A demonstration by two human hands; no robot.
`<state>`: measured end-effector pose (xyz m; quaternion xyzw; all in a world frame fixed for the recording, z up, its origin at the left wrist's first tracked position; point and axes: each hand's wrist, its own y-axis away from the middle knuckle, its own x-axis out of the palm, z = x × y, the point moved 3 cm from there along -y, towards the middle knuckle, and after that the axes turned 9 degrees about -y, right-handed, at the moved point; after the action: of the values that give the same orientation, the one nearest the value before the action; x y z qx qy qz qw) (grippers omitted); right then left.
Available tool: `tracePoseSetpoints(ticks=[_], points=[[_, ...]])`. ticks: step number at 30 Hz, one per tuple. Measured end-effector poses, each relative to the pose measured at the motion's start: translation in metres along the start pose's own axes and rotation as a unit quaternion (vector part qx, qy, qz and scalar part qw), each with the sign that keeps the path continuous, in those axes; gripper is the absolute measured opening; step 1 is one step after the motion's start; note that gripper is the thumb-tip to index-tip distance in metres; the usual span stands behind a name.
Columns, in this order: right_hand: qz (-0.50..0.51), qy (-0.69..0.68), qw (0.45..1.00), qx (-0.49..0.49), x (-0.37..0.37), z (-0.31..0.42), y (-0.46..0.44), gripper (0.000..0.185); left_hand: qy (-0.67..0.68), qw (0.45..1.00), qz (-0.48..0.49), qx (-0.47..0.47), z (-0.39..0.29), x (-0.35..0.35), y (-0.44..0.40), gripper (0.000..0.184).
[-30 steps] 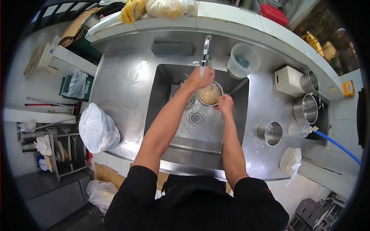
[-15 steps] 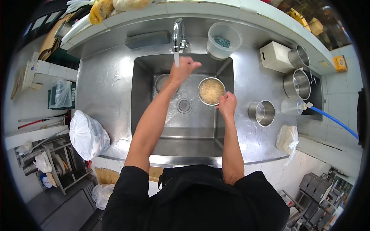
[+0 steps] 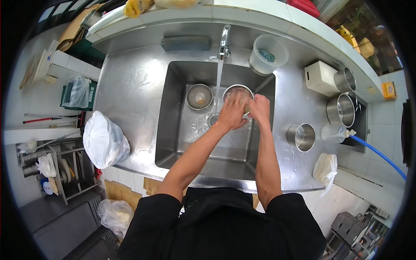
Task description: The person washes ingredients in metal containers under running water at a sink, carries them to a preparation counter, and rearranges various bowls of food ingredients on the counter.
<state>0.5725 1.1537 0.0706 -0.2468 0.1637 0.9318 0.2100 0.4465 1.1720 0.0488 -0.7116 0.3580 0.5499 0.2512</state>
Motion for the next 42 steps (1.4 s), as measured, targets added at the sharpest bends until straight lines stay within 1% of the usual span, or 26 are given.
tracePoseSetpoints(ticks=[1, 3, 5, 6, 8, 11, 12, 13, 14, 15, 16, 17, 18, 19, 20, 22, 23, 25, 30, 32, 34, 36, 37, 39, 40, 42], points=[[0.002, 0.0, 1.0, -0.005, 0.007, 0.0, -0.009, 0.018, 0.015, 0.999, -0.011, -0.026, 0.005, 0.003, -0.001, 0.093], [-0.014, 0.077, 0.993, -0.086, 0.023, 0.003, -0.021, 0.019, 0.029, 0.998, -0.025, -0.053, 0.015, 0.012, -0.002, 0.09], [-0.012, 0.111, 0.988, -0.111, 0.026, 0.017, -0.022, 0.019, 0.062, 0.99, -0.116, -0.055, 0.025, 0.017, -0.005, 0.087], [-0.011, 0.145, 0.981, -0.132, 0.027, 0.026, -0.02, 0.02, 0.06, 0.989, -0.119, -0.057, 0.028, 0.025, -0.007, 0.087], [-0.025, 0.163, 0.977, -0.132, 0.025, 0.04, -0.008, 0.021, 0.13, 0.98, -0.146, -0.045, 0.026, 0.038, -0.008, 0.081], [-0.03, 0.193, 0.975, -0.108, 0.008, 0.059, 0.011, 0.022, 0.158, 0.969, -0.178, -0.062, 0.003, 0.03, -0.005, 0.081], [-0.026, 0.205, 0.974, -0.091, 0.001, 0.058, 0.013, 0.023, 0.162, 0.969, -0.177, -0.064, -0.002, 0.02, -0.003, 0.081], [-0.074, 0.244, 0.953, -0.163, -0.005, 0.048, 0.01, 0.014, 0.153, 0.973, -0.159, -0.061, -0.01, 0.01, -0.003, 0.08], [-0.074, 0.249, 0.952, -0.161, -0.014, 0.033, 0.007, 0.014, 0.145, 0.978, -0.142, -0.056, -0.018, -0.001, -0.002, 0.079], [-0.027, 0.118, 0.992, -0.047, -0.025, 0.02, 0.004, 0.012, 0.106, 0.984, -0.136, -0.038, -0.023, -0.011, 0.0, 0.077], [0.019, -0.019, 0.997, 0.068, -0.034, 0.005, 0.003, 0.012, 0.11, 0.983, -0.14, -0.034, -0.022, -0.024, 0.002, 0.077], [0.023, -0.151, 0.985, 0.086, -0.033, -0.023, 0.002, 0.015, 0.086, 0.992, -0.091, 0.022, -0.023, -0.034, 0.007, 0.074], [0.016, -0.15, 0.985, 0.088, -0.028, -0.041, 0.002, 0.015, 0.06, 0.994, -0.042, 0.079, -0.026, -0.046, 0.01, 0.07], [0.017, -0.205, 0.971, 0.119, -0.023, -0.058, 0.003, 0.015, 0.063, 0.992, 0.021, 0.106, -0.026, -0.062, 0.007, 0.055], [0.018, -0.26, 0.953, 0.153, -0.019, -0.069, 0.008, 0.016, 0.066, 0.991, 0.026, 0.112, -0.02, -0.068, 0.001, 0.055], [0.002, -0.267, 0.95, 0.161, -0.003, -0.06, 0.014, 0.014, 0.098, 0.972, 0.082, 0.199, -0.007, -0.074, -0.019, 0.035], [0.002, -0.272, 0.95, 0.153, 0.009, -0.059, 0.011, 0.012, 0.096, 0.971, 0.09, 0.202, 0.004, -0.069, -0.028, 0.035], [0.003, -0.284, 0.948, 0.143, 0.03, -0.053, 0.007, 0.01, 0.266, 0.96, 0.002, 0.082, 0.037, -0.055, -0.047, 0.021], [0.015, -0.301, 0.943, 0.139, 0.057, -0.024, -0.012, 0.011, 0.195, 0.98, -0.028, -0.024, 0.087, -0.047, -0.062, 0.021], [0.016, -0.307, 0.943, 0.124, 0.066, -0.024, -0.019, 0.012, 0.155, 0.982, 0.023, -0.104, 0.101, -0.056, -0.067, 0.017], [0.011, -0.292, 0.949, 0.118, 0.071, -0.017, -0.021, 0.012, 0.131, 0.985, 0.016, -0.112, 0.104, -0.066, -0.061, 0.016], [0.012, -0.297, 0.949, 0.109, 0.063, -0.018, -0.019, 0.012, 0.115, 0.985, 0.128, 0.017, 0.086, -0.084, -0.052, 0.016], [0.01, -0.301, 0.948, 0.102, 0.057, -0.02, -0.016, 0.013, 0.113, 0.985, 0.127, 0.016, 0.087, -0.088, -0.051, 0.016], [0.0, -0.239, 0.966, 0.097, 0.041, -0.029, -0.004, 0.014, 0.039, 0.99, 0.028, -0.134, 0.099, -0.096, -0.048, 0.018], [-0.005, -0.206, 0.975, 0.084, 0.03, -0.032, 0.005, 0.014, 0.039, 0.99, 0.026, -0.135, 0.105, -0.089, -0.05, 0.018], [-0.009, -0.168, 0.984, 0.065, 0.009, -0.034, 0.029, 0.015, 0.205, 0.916, -0.136, -0.316, 0.135, -0.061, -0.05, 0.023]])
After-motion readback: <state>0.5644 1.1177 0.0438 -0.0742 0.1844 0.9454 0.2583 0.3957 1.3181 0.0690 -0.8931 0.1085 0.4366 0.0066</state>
